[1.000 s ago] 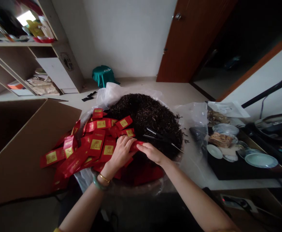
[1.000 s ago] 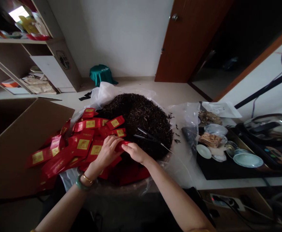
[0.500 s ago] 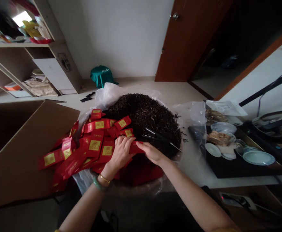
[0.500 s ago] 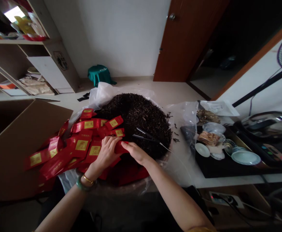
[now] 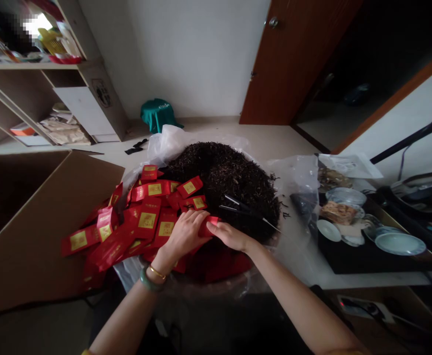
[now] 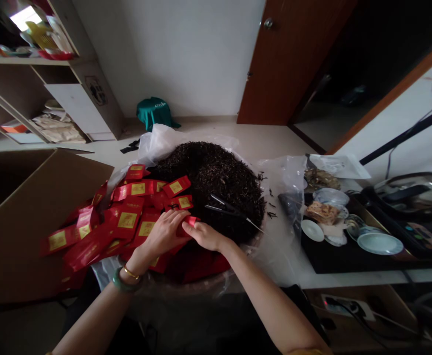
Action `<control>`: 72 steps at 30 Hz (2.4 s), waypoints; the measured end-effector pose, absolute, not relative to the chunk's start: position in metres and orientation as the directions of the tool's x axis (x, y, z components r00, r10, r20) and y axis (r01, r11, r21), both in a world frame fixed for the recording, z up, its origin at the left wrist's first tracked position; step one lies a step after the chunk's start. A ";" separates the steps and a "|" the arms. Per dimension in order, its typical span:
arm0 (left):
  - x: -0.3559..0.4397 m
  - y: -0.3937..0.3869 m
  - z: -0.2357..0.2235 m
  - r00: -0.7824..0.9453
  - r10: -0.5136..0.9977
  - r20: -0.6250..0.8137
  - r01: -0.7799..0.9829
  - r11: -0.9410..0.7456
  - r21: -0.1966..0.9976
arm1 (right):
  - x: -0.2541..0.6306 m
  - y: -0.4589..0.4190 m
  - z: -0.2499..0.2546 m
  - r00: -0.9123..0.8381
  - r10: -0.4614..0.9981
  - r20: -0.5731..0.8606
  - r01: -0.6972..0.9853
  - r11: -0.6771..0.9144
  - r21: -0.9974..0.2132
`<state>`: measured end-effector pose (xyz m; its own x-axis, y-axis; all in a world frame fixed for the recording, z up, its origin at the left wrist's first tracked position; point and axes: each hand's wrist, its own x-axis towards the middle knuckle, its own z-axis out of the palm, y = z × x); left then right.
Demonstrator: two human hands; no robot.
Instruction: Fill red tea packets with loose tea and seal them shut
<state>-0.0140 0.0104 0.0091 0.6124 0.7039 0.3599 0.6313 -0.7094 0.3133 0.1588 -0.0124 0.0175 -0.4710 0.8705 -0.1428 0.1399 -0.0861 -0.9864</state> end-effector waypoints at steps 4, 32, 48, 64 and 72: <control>-0.016 0.012 0.006 0.622 0.679 0.389 0.582 -0.734 0.351 | 0.159 -0.012 0.019 -0.494 0.856 -0.154 0.123 -0.106 -0.987; -0.027 0.024 0.011 0.389 0.788 0.477 0.657 -0.600 0.456 | 0.199 0.002 0.030 -0.229 0.950 -0.215 0.450 -0.092 -0.888; -0.026 0.023 0.012 0.362 0.812 0.458 0.601 -0.579 0.551 | 0.162 -0.002 -0.019 -0.433 0.782 -0.448 0.898 0.334 -0.287; -0.024 0.023 0.006 0.360 0.814 0.456 0.610 -0.575 0.545 | 0.151 -0.004 -0.022 -0.478 0.789 -0.386 0.878 0.433 -0.204; -0.027 0.025 0.006 0.340 0.832 0.438 0.627 -0.548 0.554 | 0.181 0.005 0.006 -0.438 0.894 -0.095 0.766 0.316 -0.560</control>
